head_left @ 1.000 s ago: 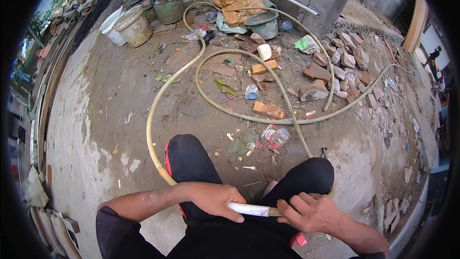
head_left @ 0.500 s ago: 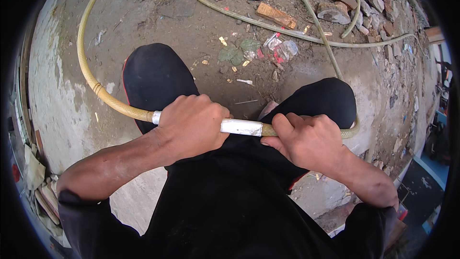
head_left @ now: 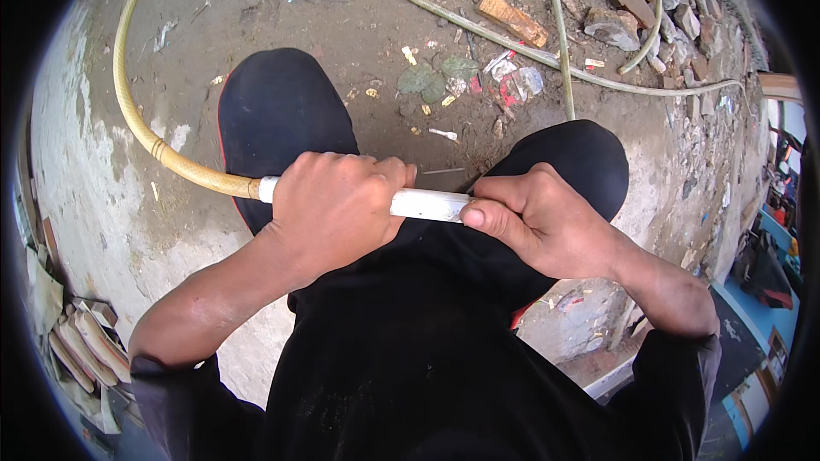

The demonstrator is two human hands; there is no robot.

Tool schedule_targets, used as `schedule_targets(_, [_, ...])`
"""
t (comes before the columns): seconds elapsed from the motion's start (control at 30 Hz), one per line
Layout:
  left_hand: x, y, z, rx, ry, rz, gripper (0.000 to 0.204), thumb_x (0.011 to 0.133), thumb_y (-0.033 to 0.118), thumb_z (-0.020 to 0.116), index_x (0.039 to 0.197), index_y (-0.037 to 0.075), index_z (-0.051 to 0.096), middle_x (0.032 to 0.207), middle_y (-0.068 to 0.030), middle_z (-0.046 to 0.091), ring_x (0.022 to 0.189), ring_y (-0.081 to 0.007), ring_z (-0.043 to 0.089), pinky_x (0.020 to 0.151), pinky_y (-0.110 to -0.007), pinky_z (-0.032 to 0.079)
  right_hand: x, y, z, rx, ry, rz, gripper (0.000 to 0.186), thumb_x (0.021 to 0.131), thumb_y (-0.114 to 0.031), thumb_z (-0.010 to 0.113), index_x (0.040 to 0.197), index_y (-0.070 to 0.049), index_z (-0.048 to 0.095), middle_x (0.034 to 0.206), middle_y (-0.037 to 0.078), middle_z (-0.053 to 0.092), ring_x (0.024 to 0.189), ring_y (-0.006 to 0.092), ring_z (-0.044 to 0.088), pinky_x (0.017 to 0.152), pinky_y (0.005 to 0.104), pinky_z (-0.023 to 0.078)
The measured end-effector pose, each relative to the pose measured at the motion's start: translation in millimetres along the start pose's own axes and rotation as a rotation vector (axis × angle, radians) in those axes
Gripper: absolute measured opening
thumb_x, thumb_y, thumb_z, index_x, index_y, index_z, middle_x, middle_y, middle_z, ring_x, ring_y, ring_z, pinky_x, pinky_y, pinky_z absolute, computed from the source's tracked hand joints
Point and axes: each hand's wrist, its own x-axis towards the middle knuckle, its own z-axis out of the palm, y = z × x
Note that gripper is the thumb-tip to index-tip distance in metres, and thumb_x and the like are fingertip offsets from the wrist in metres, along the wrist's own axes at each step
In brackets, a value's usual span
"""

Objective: The person sits on the ground and secures a yellow hose onto a white PVC pipe. They use their hands to push the hose onto the pipe and then use pliers to tighten a metal clamp around the connection.

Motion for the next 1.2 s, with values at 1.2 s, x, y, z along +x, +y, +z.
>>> schedule_targets(1.2, [5.2, -10.1, -29.4, -0.064, -0.467, -0.097, 0.013, 0.081, 0.019, 0.075, 0.086, 0.007, 0.076, 0.073, -0.0138, 0.072, 0.067, -0.0355, 0.072, 0.066, -0.047, 0.057, 9.8, 2.0, 10.1, -0.424, 0.017, -0.121, 0.048, 0.098, -0.049, 0.066, 0.081, -0.005, 0.058, 0.054, 0.013, 0.057, 0.053, 0.0402, 0.063, 0.050, 0.0487, 0.051])
